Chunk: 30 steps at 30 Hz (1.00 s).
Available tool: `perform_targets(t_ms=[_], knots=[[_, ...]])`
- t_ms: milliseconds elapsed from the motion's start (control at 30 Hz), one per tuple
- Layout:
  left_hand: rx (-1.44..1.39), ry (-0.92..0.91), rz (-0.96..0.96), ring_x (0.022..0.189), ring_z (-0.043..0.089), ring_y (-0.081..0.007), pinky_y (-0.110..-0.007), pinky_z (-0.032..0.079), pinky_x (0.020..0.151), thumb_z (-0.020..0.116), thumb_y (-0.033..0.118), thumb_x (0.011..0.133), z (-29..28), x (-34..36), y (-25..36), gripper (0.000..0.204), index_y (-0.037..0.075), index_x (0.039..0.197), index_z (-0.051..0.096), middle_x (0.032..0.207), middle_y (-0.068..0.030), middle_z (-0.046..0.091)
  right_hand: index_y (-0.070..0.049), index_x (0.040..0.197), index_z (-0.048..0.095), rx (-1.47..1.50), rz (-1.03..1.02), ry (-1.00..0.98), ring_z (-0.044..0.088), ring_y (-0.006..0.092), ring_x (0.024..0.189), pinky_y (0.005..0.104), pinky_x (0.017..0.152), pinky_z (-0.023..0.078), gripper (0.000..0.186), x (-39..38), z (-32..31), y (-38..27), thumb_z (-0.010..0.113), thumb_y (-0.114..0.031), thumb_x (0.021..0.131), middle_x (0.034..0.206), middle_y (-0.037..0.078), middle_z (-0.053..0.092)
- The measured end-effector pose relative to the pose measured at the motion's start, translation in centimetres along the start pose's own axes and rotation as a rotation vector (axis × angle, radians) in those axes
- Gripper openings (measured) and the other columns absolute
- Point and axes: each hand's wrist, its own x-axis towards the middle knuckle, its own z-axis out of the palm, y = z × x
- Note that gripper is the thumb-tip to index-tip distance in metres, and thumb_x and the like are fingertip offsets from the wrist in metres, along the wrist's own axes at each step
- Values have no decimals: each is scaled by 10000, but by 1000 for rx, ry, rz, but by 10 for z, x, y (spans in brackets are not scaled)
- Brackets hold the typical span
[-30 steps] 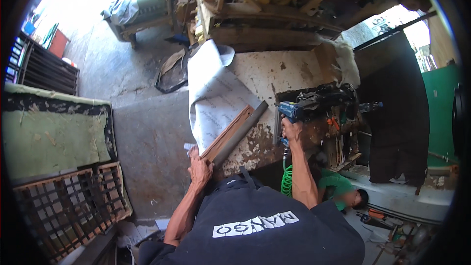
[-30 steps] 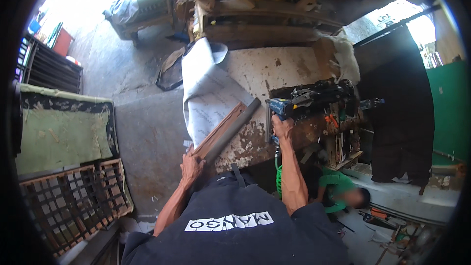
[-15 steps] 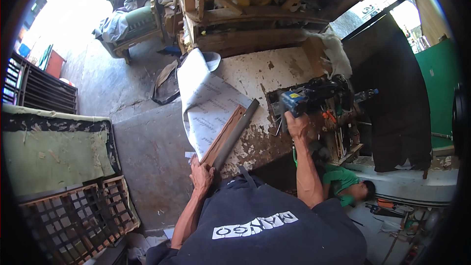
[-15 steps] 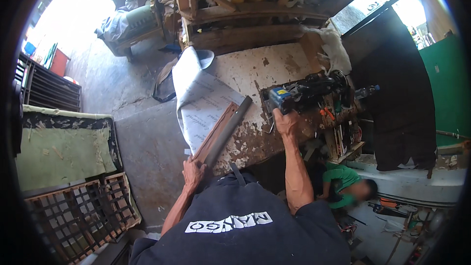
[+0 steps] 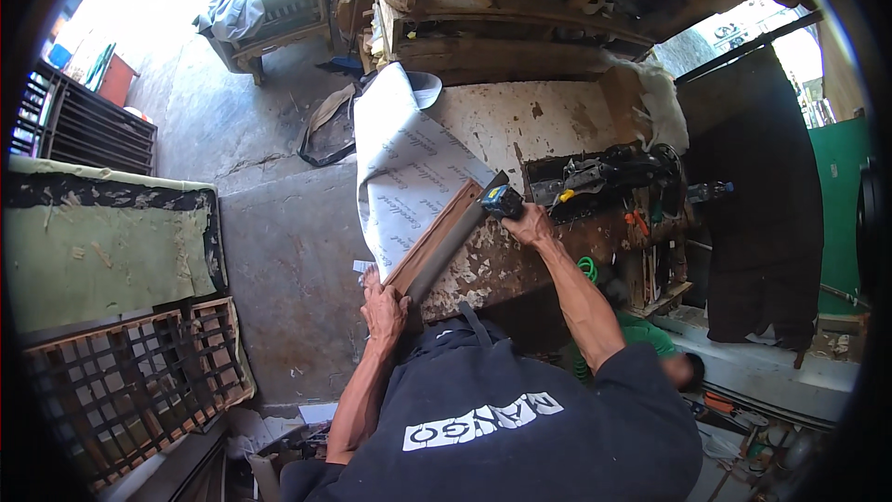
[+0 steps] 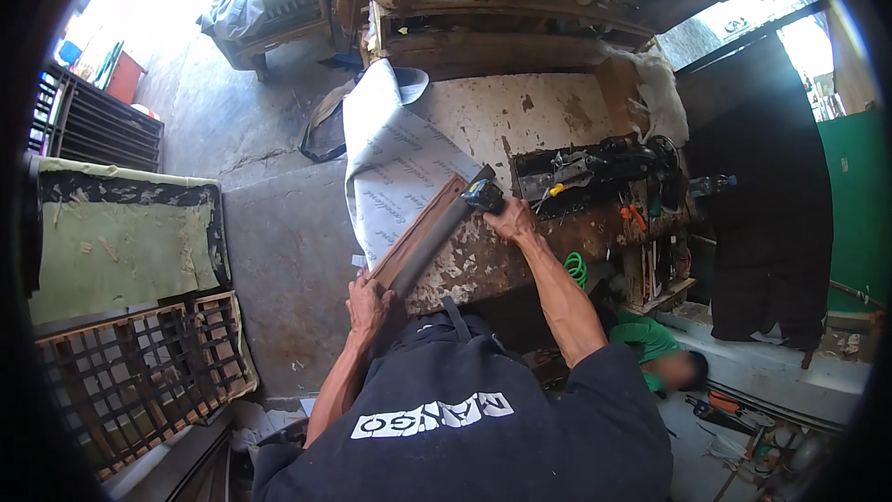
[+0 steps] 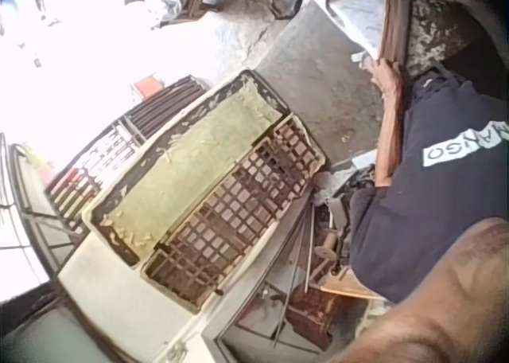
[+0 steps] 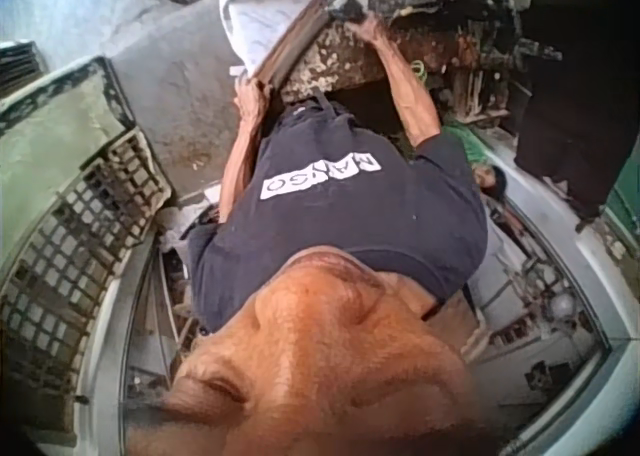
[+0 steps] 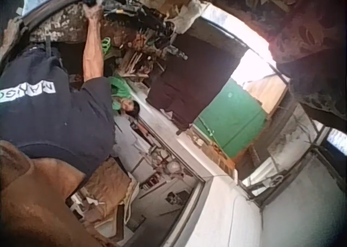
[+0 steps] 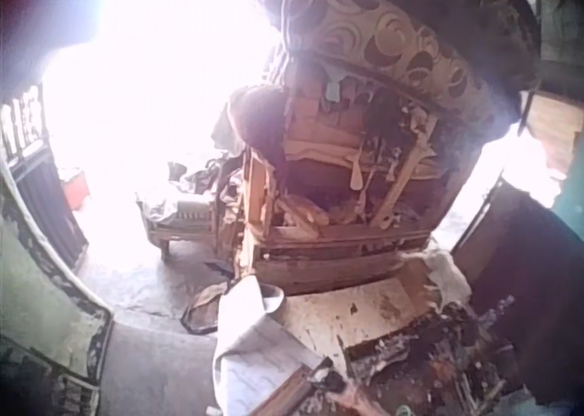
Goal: The person connects an air hose to a compressor, wraps fabric around a wooden piece and fastens it using a pneumatic staple gun, then trims excess fabric using scissors and folds the edges by hand.
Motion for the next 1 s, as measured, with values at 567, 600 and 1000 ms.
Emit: perform_targets(t_ms=[567,600,1000], knots=[[66,100,85,1107,562,-369,-473,527,875,829,143,710,-6,3,2,207,7,813,712,1547,-118,389,11,938,715,-48,-3,-35,698,406,892,458,809,543,454,12,10,-3,675,-378,707,875,255,701],[64,100,85,1099,565,-370,-471,528,875,830,145,709,-6,4,2,209,7,817,716,1542,-117,396,11,938,715,-50,-7,-43,698,406,892,458,809,543,454,15,11,-1,675,-378,707,875,255,701],[-24,-22,-15,1353,413,-424,-448,427,1064,834,134,699,-11,6,1,201,9,802,715,1545,-236,336,-8,877,732,90,-23,-18,705,390,868,453,792,549,431,-20,25,5,687,-399,702,844,237,711]])
